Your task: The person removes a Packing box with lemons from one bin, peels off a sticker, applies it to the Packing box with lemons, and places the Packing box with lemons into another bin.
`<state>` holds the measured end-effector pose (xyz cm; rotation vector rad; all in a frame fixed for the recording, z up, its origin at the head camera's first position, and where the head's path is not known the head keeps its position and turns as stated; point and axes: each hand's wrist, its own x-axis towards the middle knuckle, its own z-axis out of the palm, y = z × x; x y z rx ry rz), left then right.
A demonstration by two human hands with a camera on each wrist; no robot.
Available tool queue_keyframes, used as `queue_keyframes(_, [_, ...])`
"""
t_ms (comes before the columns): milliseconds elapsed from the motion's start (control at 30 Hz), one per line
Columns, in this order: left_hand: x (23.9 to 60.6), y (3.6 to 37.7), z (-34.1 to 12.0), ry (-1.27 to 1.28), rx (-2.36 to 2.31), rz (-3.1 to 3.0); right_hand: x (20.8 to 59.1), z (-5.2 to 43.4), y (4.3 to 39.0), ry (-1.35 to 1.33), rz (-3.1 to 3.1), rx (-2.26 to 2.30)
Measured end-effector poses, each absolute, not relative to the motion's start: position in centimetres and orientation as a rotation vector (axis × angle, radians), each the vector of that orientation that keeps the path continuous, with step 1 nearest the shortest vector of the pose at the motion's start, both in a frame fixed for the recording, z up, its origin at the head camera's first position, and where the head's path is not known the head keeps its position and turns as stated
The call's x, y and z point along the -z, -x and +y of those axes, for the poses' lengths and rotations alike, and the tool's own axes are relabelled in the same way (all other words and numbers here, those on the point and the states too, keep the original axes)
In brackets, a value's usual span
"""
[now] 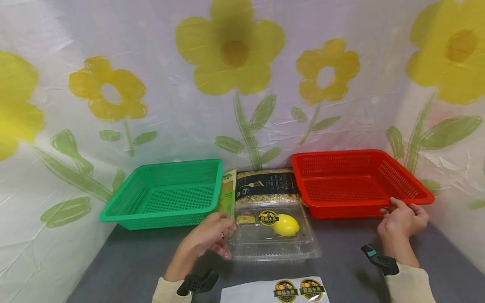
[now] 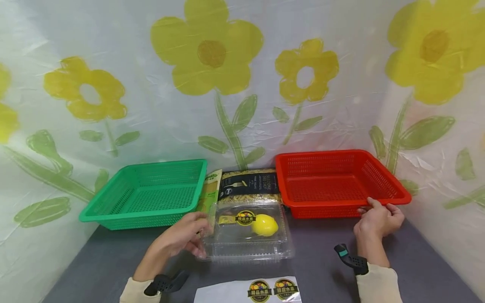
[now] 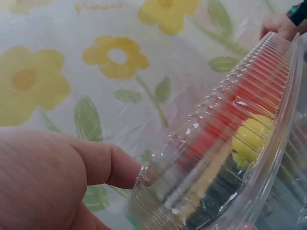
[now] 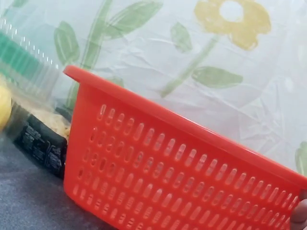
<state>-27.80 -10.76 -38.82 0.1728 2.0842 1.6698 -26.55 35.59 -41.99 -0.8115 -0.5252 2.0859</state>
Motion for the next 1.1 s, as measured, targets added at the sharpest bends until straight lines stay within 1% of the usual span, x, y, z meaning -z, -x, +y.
queue_keyframes(333, [35.5,27.2,-12.3,-0.131,-1.692,2.138,42.1,35.7,26.7,0.777,-0.537,-2.105])
queue_keyframes(633, [32.7,29.2,-11.9,-0.119,-1.732,2.161,42.3,35.7,26.4,0.752,-0.542,-2.124])
queue_keyframes(800, [31.3,31.0,-9.7,-0.173,-1.777,2.144,42.3,35.7,26.5,0.729,-0.531,-2.136])
queue_keyframes(1100, [30.1,33.6,-3.3,-0.281,-1.854,2.085,42.3,35.7,26.3,0.732,-0.512,-2.138])
